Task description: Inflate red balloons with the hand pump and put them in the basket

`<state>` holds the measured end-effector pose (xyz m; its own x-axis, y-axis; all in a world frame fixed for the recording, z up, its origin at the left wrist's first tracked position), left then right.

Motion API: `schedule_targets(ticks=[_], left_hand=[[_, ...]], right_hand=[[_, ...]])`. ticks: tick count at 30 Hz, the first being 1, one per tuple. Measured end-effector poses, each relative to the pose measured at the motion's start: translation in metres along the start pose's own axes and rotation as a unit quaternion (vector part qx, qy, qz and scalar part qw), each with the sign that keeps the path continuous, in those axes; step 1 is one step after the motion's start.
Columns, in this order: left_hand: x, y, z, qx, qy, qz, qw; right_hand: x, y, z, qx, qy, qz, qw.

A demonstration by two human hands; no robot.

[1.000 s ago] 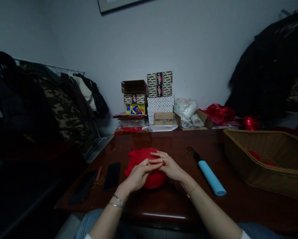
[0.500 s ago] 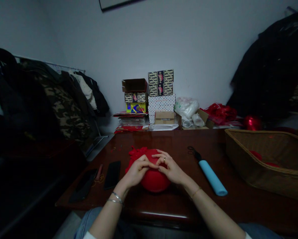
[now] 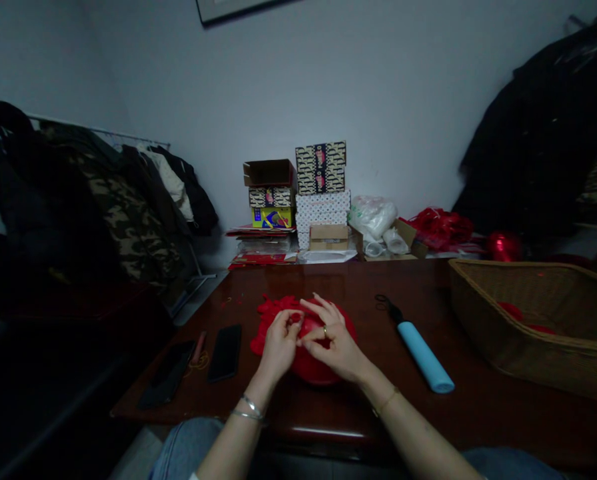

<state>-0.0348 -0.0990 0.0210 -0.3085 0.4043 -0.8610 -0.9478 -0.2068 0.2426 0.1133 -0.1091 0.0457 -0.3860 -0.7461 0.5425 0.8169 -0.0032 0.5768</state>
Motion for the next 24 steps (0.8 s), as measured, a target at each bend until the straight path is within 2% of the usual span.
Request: schedule_targets(ticks=[6,9,12,15,19,22,24], left_hand=[[0.002,-0.013,-0.01,0.0,0.051,-0.045,0.998],[-0.003,-0.017,-0.015,0.002,0.06,-0.052,0.997],[-0.005,-0.017,-0.019,-0.003,0.065,-0.073,0.995],[-0.007,-0.012,-0.019,-0.022,0.084,-0.135,0.987],[-0.009,-0.002,-0.016,-0.06,0.132,-0.222,0.964],[-0.012,-0.001,-0.017,-0.056,0.16,-0.267,0.949],[-0.013,-0.001,-0.018,-0.052,0.157,-0.27,0.949]], right_hand=[[-0.011,-0.011,-0.006,-0.182,0.005,-0.043,0.982],[-0.016,-0.019,-0.009,-0.265,-0.029,-0.031,0.963],[-0.023,-0.025,-0.01,-0.316,-0.068,0.009,0.946],[-0.03,-0.029,-0.011,-0.297,-0.078,0.047,0.951],[-0.035,-0.029,-0.01,-0.204,-0.074,0.07,0.974],[-0.031,-0.027,-0.007,-0.148,-0.053,0.057,0.986],[-0.027,-0.025,-0.004,-0.126,-0.037,0.028,0.991]])
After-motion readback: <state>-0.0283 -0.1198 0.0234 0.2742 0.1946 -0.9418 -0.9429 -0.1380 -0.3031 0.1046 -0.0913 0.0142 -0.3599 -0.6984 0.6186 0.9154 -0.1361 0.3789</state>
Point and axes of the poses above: each hand's wrist, its own z-axis towards the middle knuckle, its own y-axis out of the back of the hand, x = y × z, the point moved 3 cm from there along z, towards the middle knuckle, and after that the axes turned 3 degrees about -z, right-handed, at the moved point
